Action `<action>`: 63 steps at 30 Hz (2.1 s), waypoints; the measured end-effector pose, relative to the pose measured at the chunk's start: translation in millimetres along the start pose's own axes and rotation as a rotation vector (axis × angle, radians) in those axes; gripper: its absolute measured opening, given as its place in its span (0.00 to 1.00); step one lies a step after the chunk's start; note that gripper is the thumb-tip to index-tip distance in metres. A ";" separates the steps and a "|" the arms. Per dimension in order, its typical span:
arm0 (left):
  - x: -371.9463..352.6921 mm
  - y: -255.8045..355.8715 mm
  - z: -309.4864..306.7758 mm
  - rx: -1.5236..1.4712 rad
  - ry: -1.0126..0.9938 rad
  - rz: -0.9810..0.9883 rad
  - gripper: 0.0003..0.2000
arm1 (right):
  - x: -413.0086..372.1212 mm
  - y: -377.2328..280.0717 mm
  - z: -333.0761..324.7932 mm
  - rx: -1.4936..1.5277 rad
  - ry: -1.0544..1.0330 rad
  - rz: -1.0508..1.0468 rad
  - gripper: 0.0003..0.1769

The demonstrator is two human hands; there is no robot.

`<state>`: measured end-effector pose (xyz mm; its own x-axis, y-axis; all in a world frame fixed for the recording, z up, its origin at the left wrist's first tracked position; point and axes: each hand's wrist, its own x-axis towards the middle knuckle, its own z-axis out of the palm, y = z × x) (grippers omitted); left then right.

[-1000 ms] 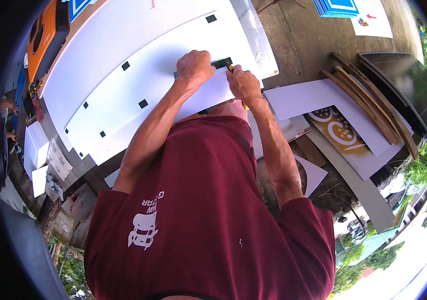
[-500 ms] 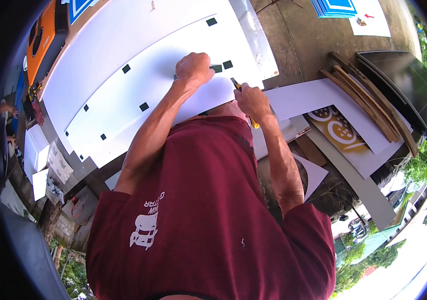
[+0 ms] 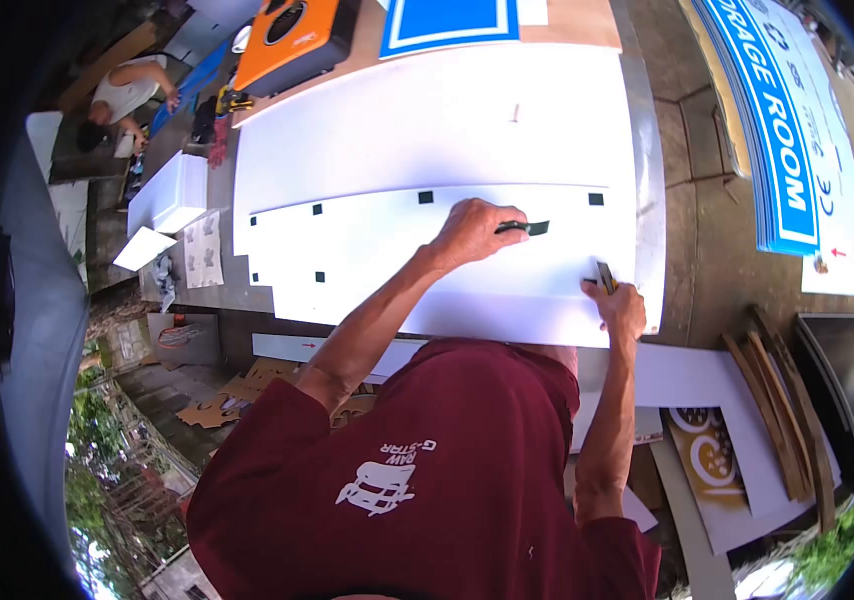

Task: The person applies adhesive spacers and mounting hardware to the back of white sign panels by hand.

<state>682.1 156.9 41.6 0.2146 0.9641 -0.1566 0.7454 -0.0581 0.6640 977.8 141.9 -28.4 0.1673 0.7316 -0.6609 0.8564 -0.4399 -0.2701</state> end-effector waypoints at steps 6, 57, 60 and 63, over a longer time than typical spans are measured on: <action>29.2 -45.9 -18.6 0.128 0.246 0.138 0.10 | 0.2 -10.2 -16.7 0.013 -0.083 0.024 0.32; -252.4 -234.6 33.4 -0.725 1.416 -1.168 0.26 | 68.4 -28.1 -21.5 0.220 0.440 -0.485 0.19; -244.6 -216.7 19.9 -0.890 1.460 -1.083 0.25 | 86.3 -33.4 -16.2 0.136 0.565 -0.706 0.20; -241.2 -202.7 6.9 -0.960 1.487 -1.132 0.24 | 70.9 -64.2 -17.2 -0.032 0.555 -1.031 0.23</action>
<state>483.6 -65.7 -60.3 -0.9018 -0.0670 -0.4270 -0.4309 0.2154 0.8763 943.1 231.0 -45.9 -0.4305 0.8646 0.2589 0.7216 0.5020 -0.4768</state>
